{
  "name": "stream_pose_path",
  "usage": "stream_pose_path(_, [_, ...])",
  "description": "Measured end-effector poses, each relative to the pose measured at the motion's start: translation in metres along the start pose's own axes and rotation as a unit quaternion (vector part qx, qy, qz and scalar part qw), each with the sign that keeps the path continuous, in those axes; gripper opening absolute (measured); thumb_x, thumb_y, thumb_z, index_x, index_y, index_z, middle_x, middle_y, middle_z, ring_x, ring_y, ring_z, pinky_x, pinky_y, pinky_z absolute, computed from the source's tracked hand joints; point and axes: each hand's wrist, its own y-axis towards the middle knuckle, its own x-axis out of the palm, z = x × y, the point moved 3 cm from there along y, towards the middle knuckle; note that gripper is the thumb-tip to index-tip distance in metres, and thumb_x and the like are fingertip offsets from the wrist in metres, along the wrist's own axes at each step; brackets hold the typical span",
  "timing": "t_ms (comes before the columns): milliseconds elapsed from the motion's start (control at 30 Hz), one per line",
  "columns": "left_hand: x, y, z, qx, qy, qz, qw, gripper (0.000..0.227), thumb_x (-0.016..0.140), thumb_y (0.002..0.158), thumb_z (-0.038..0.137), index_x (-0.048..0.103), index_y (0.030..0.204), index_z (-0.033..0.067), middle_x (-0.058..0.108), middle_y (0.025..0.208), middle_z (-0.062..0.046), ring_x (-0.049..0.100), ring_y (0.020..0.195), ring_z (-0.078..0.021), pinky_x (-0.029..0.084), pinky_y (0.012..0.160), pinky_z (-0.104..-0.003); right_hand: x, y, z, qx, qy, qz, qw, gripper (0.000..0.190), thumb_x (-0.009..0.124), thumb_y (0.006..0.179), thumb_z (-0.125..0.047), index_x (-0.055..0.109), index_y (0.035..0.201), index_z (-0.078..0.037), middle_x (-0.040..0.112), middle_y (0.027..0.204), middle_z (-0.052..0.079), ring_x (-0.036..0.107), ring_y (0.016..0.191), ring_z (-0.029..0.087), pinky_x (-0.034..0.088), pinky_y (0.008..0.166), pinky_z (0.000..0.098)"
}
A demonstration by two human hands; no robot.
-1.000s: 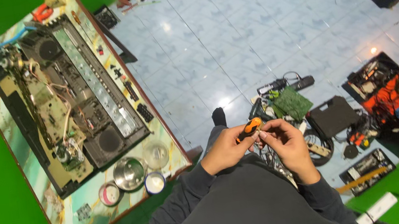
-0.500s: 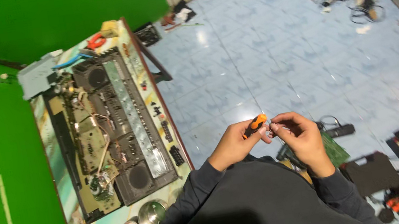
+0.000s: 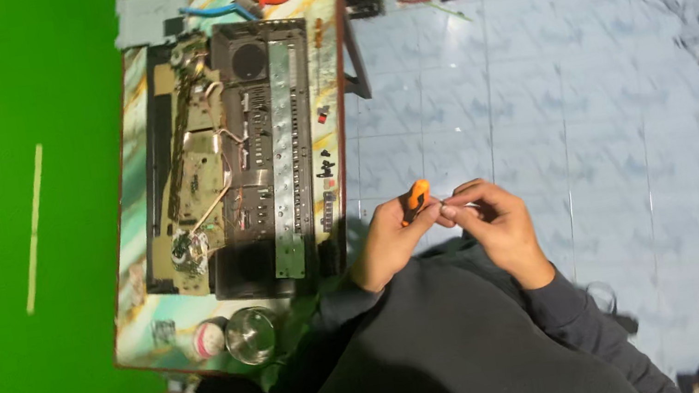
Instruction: The person uses a screwdriver to remove and install screws on a disassembled electronic device, likely a VCR or stereo component. They repeatedly pick up screws from a small metal bowl and place them into the device's chassis, tightening them with the tool.
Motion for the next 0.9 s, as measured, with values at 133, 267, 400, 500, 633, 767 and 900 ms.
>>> stream_pose_path(133, [-0.004,0.003,0.008,0.023,-0.009,0.111,0.993,0.021,0.062,0.106,0.014,0.068,0.108,-0.0054,0.074,0.101,-0.008,0.072,0.097,-0.0148,0.056,0.09,-0.029,0.004,0.046,-0.01,-0.013,-0.033,-0.103,0.994,0.01,0.075,0.094,0.0,0.075,0.104,0.003,0.068,0.102,0.01,0.063,0.089,0.015,0.053,0.079,0.0286])
stream_pose_path(267, [-0.005,0.016,0.015,0.039,-0.009,0.188,0.981,0.021,0.058,0.108,0.015,0.068,0.108,-0.0035,0.074,0.099,-0.006,0.071,0.097,-0.013,0.056,0.091,-0.028,0.005,0.088,-0.038,-0.119,-0.157,-0.202,0.959,0.014,0.074,0.094,-0.001,0.076,0.107,0.0,0.075,0.101,0.01,0.072,0.092,0.018,0.057,0.083,0.0286])
stream_pose_path(400, [0.003,0.023,0.018,0.097,-0.004,0.296,0.95,0.02,0.058,0.109,0.014,0.067,0.107,-0.0036,0.073,0.097,-0.007,0.07,0.095,-0.0129,0.056,0.09,-0.028,0.016,0.124,-0.053,-0.137,-0.157,-0.303,0.93,0.019,0.07,0.097,-0.002,0.074,0.115,0.0,0.073,0.105,0.011,0.07,0.092,0.019,0.056,0.085,0.0292])
stream_pose_path(500, [0.004,0.026,0.012,0.119,0.007,0.355,0.927,0.021,0.056,0.108,0.014,0.067,0.107,-0.0033,0.074,0.101,-0.006,0.07,0.098,-0.0122,0.055,0.092,-0.028,0.024,0.135,-0.047,-0.091,-0.134,-0.379,0.911,0.025,0.066,0.1,-0.003,0.068,0.124,0.001,0.073,0.109,0.009,0.071,0.096,0.016,0.056,0.088,0.0293])
stream_pose_path(633, [0.015,0.022,0.005,0.13,0.008,0.487,0.864,0.021,0.059,0.106,0.016,0.067,0.111,-0.002,0.074,0.1,-0.006,0.068,0.095,-0.0105,0.055,0.086,-0.027,0.036,0.151,-0.032,-0.065,-0.104,-0.497,0.859,0.032,0.063,0.103,-0.001,0.061,0.135,0.002,0.071,0.113,0.007,0.066,0.098,0.014,0.055,0.093,0.0312])
stream_pose_path(767, [0.023,0.004,0.008,0.113,0.023,0.55,0.827,0.021,0.06,0.109,0.02,0.067,0.108,0.0005,0.073,0.091,-0.006,0.07,0.085,-0.0109,0.057,0.077,-0.028,0.049,0.156,-0.007,-0.085,-0.164,-0.627,0.757,0.04,0.072,0.09,-0.002,0.059,0.128,0.0,0.062,0.095,0.011,0.063,0.089,0.025,0.053,0.085,0.0354])
stream_pose_path(900, [0.024,-0.005,0.018,0.132,0.05,0.567,0.812,0.02,0.06,0.109,0.02,0.068,0.106,0.0011,0.075,0.093,-0.006,0.07,0.083,-0.0118,0.057,0.078,-0.027,0.064,0.147,0.02,-0.168,-0.196,-0.693,0.673,0.042,0.076,0.079,-0.001,0.06,0.118,0.0,0.061,0.111,0.02,0.063,0.103,0.039,0.053,0.085,0.0419])
